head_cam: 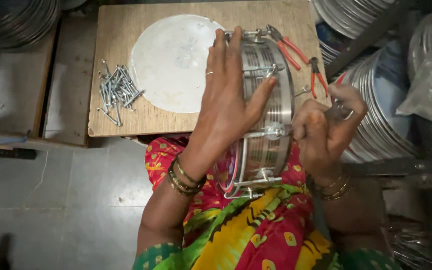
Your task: The person assembles a snare drum by using a small wrench to tighten several bolts around the rim of the drum shell, handling the drum by turning it over to access different sides and shaking it slightly to check the fit.
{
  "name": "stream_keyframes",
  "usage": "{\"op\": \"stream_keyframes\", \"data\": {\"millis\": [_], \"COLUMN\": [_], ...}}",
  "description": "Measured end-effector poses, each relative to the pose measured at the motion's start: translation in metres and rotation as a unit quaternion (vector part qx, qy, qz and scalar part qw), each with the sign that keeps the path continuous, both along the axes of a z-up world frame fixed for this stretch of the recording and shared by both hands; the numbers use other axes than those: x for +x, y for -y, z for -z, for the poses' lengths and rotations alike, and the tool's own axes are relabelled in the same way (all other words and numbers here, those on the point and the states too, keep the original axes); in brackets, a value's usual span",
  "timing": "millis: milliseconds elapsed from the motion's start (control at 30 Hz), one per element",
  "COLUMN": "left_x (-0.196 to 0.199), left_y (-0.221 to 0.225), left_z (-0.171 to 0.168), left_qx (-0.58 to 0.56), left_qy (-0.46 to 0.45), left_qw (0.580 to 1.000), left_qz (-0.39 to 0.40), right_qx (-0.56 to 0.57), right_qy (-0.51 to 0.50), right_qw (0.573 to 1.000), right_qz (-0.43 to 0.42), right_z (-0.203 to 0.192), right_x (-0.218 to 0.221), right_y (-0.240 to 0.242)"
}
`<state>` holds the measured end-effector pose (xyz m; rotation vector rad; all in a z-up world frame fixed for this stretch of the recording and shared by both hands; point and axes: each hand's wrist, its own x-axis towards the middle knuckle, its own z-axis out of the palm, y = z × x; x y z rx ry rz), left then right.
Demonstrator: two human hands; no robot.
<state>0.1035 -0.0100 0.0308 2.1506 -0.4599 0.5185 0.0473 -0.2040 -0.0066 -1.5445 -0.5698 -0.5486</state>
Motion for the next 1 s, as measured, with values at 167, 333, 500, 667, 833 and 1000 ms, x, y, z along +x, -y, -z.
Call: {"op": "stream_keyframes", "data": {"millis": [167, 333, 500, 667, 833, 1000], "left_x": [-0.004, -0.027, -0.046, -0.057, -0.075, -0.086], "left_y": [0.000, -0.010, -0.035, -0.072, -0.105, -0.120], "left_z": [0.003, -0.005, -0.001, 0.003, 0.005, 0.023], "left_qx": [-0.007, -0.022, -0.036, -0.069, -0.173, -0.180], "left_qy": [-0.024, -0.117, -0.063, -0.093, -0.184, -0.102], "left_qw": [0.999, 0.991, 0.997, 0.993, 0.965, 0.977], "left_qz": [0.041, 0.054, 0.040, -0.004, -0.063, -0.051], "right_qx": [0.004, -0.029, 0.096, 0.124, 0.126, -0.030], "right_qy": [-0.015, 0.035, -0.067, -0.194, -0.401, -0.674], "right_qw": [1.000, 0.999, 0.906, 0.972, 0.904, 0.734], "right_qz": [0.001, -0.028, -0.407, -0.043, -0.083, -0.077], "right_z": [0.013, 0.020, 0.007, 0.044, 0.132, 0.225], "right_x": [-0.017, -0.032, -0.012, 0.007, 0.047, 0.050], "right_y": [0.002, 0.001, 0.031, 0.069, 0.061, 0.006]}}
